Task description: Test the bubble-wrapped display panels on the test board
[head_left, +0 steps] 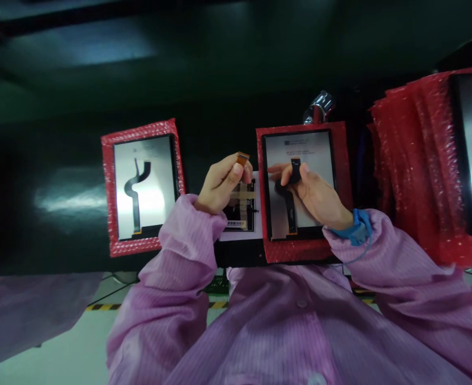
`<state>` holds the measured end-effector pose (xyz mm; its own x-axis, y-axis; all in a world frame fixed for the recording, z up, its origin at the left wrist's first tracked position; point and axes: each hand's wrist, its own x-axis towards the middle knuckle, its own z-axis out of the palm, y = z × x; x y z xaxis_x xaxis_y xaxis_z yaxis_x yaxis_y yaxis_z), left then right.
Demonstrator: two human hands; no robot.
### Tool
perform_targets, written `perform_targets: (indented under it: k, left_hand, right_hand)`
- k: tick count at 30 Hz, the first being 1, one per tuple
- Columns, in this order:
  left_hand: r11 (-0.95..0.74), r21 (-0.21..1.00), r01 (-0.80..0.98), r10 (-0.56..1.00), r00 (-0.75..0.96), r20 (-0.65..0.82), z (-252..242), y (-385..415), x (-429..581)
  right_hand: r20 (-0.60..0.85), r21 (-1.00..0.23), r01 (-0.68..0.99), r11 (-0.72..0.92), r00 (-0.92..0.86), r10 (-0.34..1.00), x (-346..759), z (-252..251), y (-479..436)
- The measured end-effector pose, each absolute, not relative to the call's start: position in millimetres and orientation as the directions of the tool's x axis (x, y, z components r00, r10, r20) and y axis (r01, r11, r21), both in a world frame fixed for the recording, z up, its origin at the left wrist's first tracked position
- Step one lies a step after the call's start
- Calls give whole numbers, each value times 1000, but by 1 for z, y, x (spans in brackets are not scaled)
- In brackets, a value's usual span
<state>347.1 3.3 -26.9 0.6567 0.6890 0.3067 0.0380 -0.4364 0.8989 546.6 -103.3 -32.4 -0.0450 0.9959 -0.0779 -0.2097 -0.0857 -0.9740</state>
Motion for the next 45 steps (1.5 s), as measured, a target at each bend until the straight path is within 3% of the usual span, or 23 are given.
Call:
perform_targets:
  k: [3,6,12,25,38,45]
  left_hand:
    - [-450,884,125,681,688,250,-25,1,345]
    - [-423,883,206,694,699,169,-23,-2,345]
    - [-726,655,210,518,794,319,-18,-2,350]
    - [-805,550,222,383,903,195,-22,-6,353]
    - [-762,619,190,329,937,118,-19,-5,351]
    - [-777,602,183,335,930,150,-23,-6,351]
  right_hand:
    - [-40,-992,-116,-54,-121,992,549,-29,-102]
    - [45,-992,101,69,-224,974,553,-25,-100]
    - [273,-805,431,408,-342,899,553,-27,-99]
    - [332,-737,481,475,-354,874,554,-35,-93]
    - [341,-705,505,498,-374,863,553,-37,-93]
    - [343,-692,520,500,-373,862,552,-39,-94]
